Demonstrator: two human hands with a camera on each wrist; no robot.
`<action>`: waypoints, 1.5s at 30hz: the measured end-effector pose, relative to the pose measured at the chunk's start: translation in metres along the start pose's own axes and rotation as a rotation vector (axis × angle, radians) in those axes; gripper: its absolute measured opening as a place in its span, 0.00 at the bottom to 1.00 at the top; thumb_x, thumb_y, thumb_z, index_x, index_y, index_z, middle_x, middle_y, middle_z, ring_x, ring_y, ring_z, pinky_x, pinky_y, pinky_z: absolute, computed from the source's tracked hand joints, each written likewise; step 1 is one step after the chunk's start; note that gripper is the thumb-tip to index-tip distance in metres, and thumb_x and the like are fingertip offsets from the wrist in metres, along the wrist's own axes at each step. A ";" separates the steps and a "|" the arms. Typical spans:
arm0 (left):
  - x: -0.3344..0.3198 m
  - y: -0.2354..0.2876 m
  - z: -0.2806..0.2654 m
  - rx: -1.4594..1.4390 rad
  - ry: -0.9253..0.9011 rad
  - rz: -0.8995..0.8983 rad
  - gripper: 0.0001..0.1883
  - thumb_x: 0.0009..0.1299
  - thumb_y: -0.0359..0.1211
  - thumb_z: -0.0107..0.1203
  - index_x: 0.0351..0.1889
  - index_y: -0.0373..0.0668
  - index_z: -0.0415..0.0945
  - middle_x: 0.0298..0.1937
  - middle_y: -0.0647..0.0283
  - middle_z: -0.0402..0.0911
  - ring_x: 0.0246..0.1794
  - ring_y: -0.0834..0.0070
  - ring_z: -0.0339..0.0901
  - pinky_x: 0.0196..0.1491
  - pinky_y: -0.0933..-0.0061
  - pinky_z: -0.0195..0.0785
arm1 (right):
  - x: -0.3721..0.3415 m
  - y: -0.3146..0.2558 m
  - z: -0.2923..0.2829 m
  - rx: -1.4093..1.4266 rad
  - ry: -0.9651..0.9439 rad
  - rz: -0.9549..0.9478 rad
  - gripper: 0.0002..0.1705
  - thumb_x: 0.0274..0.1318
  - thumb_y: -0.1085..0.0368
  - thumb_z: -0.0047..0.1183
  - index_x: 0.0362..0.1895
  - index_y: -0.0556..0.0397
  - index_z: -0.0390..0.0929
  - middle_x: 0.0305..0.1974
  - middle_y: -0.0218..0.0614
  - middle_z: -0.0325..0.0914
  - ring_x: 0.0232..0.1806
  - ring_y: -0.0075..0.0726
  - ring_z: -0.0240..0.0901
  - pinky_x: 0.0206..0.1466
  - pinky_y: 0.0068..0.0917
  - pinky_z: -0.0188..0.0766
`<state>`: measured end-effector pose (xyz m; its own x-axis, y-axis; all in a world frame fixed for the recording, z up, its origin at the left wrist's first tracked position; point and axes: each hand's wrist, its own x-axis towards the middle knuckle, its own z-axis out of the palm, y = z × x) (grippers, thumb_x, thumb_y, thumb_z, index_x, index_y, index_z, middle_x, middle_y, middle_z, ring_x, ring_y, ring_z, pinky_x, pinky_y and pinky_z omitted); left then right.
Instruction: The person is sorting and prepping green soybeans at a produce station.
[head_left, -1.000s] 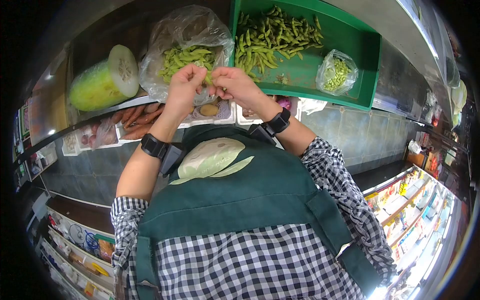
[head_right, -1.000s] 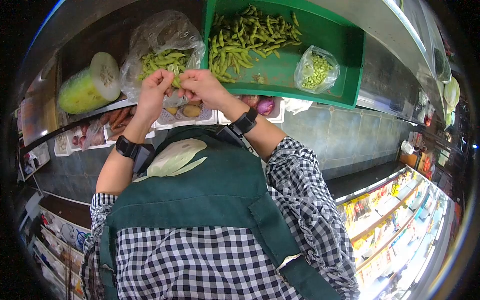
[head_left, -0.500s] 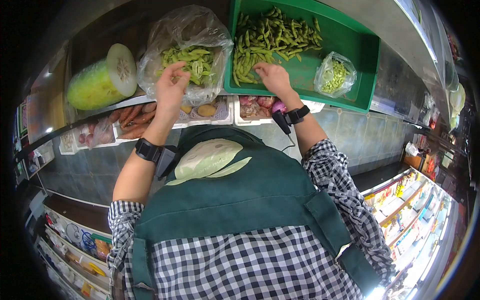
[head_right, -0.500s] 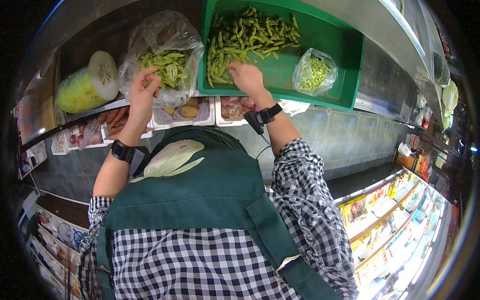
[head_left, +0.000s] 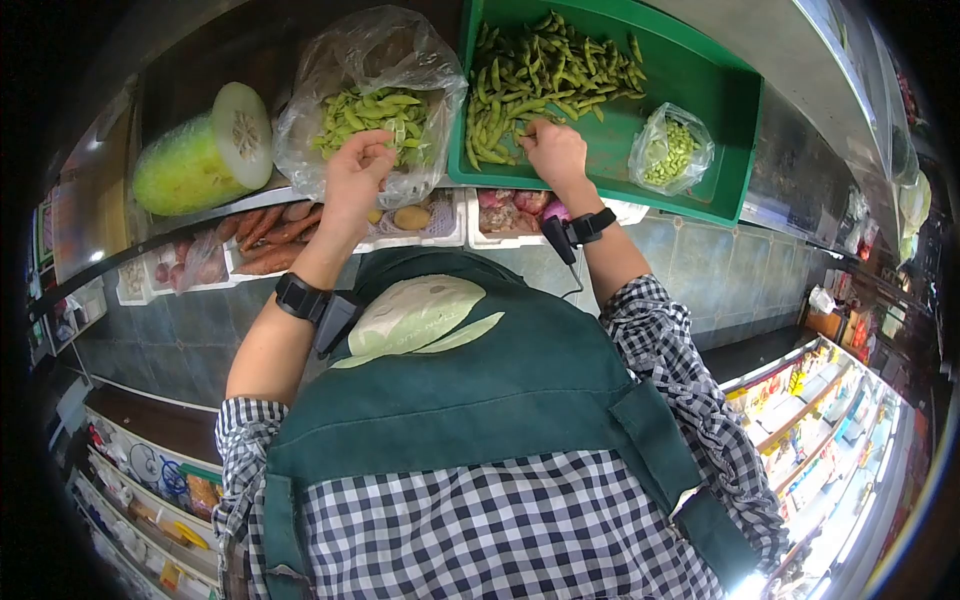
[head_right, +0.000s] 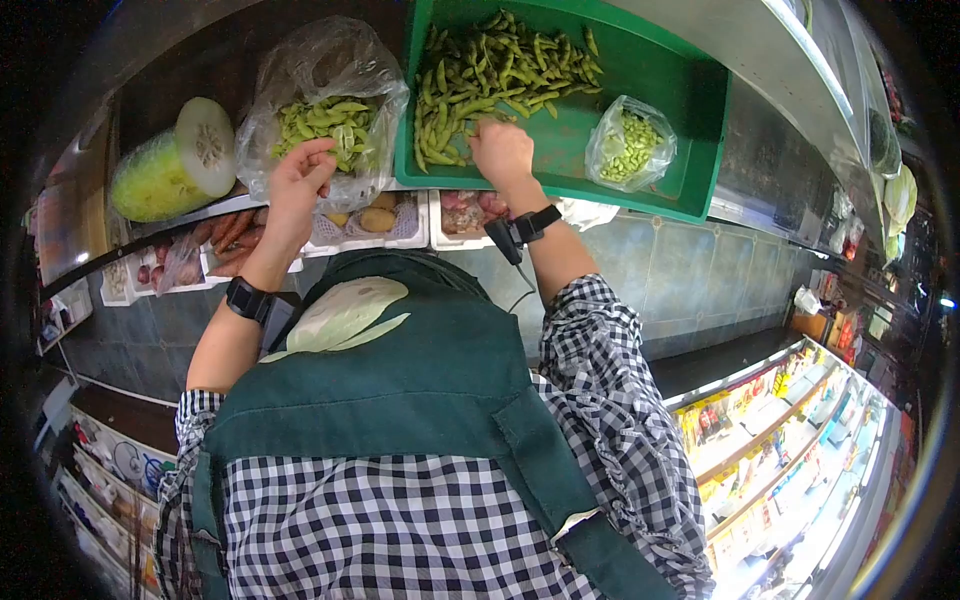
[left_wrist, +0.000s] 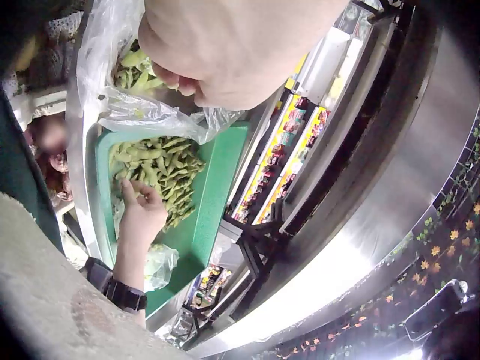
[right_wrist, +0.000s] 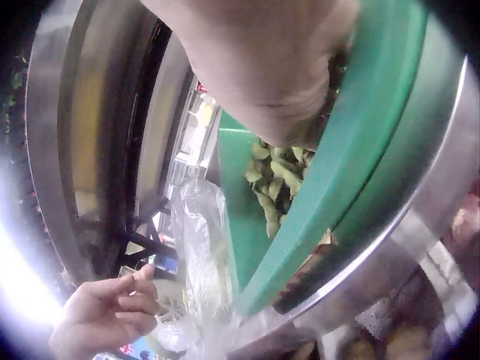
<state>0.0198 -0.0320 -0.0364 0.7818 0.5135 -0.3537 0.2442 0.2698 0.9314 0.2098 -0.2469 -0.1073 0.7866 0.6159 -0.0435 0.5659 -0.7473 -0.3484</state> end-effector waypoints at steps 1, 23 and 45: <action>0.000 0.000 0.002 0.001 0.000 0.000 0.13 0.62 0.23 0.52 0.46 0.38 0.73 0.29 0.73 0.71 0.25 0.88 0.64 0.27 0.86 0.56 | 0.002 -0.004 0.002 -0.063 -0.004 -0.004 0.11 0.45 0.57 0.58 0.33 0.45 0.77 0.25 0.41 0.78 0.30 0.50 0.76 0.33 0.43 0.71; 0.006 0.018 0.006 -0.216 -0.194 -0.084 0.07 0.67 0.33 0.53 0.34 0.38 0.75 0.27 0.69 0.75 0.25 0.85 0.66 0.29 0.82 0.59 | -0.011 -0.133 -0.048 0.354 0.294 -0.640 0.06 0.45 0.66 0.58 0.29 0.50 0.76 0.19 0.34 0.73 0.21 0.39 0.72 0.22 0.31 0.67; -0.002 0.022 -0.014 -0.365 -0.051 -0.100 0.02 0.61 0.22 0.49 0.27 0.38 0.70 0.22 0.69 0.69 0.18 0.84 0.61 0.21 0.83 0.52 | -0.011 -0.158 -0.035 0.380 0.263 -0.693 0.07 0.42 0.67 0.54 0.22 0.54 0.69 0.15 0.35 0.71 0.19 0.41 0.72 0.20 0.32 0.68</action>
<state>0.0159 -0.0161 -0.0166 0.7945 0.4309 -0.4278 0.1075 0.5936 0.7976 0.1202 -0.1447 -0.0191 0.3489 0.7922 0.5007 0.8585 -0.0559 -0.5097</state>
